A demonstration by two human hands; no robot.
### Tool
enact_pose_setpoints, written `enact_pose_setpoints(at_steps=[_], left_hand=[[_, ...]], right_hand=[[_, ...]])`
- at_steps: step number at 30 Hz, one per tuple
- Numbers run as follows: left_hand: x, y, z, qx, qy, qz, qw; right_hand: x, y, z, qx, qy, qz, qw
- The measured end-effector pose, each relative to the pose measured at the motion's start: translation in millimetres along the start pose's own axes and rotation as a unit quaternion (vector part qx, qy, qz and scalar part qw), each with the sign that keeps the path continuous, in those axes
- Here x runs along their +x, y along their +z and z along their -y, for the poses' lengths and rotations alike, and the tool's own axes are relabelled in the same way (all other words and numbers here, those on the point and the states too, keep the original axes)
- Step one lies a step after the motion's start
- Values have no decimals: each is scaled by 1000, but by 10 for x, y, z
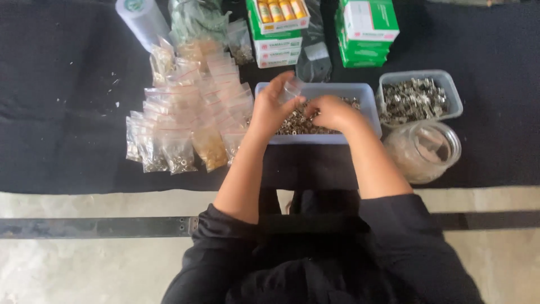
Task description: Manually sorting and bagging small metal components into plastic zip-lock bags.
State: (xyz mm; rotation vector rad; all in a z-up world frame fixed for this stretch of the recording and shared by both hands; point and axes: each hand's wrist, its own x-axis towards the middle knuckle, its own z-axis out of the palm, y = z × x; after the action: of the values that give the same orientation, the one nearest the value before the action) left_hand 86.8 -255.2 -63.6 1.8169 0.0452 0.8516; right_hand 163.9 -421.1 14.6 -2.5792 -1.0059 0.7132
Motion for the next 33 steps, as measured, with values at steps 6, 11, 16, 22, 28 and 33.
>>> enact_pose_setpoints(at_steps=[6,11,16,22,28,33], left_hand=[[-45,-24,-178,46,-38,17,998],[12,-30,-190,40,-63,31,997],[27,19,18,91,-80,95,988],[-23,-20,-63,98,-90,151,980],[-47,-22,-126,139,-90,170,971],[-49,-19,-155,161,-90,187,965]], right_hand=[[475,137,-661,482,-43,-32,875],[321,78,-606,653,-60,-42,754],[265,66,-609,717,-47,-34,695],[150,83,-535,727,-63,-31,684],[-20,-37,-420,672,-83,-57,734],[-115,-81,-347,649,-89,-76,752]])
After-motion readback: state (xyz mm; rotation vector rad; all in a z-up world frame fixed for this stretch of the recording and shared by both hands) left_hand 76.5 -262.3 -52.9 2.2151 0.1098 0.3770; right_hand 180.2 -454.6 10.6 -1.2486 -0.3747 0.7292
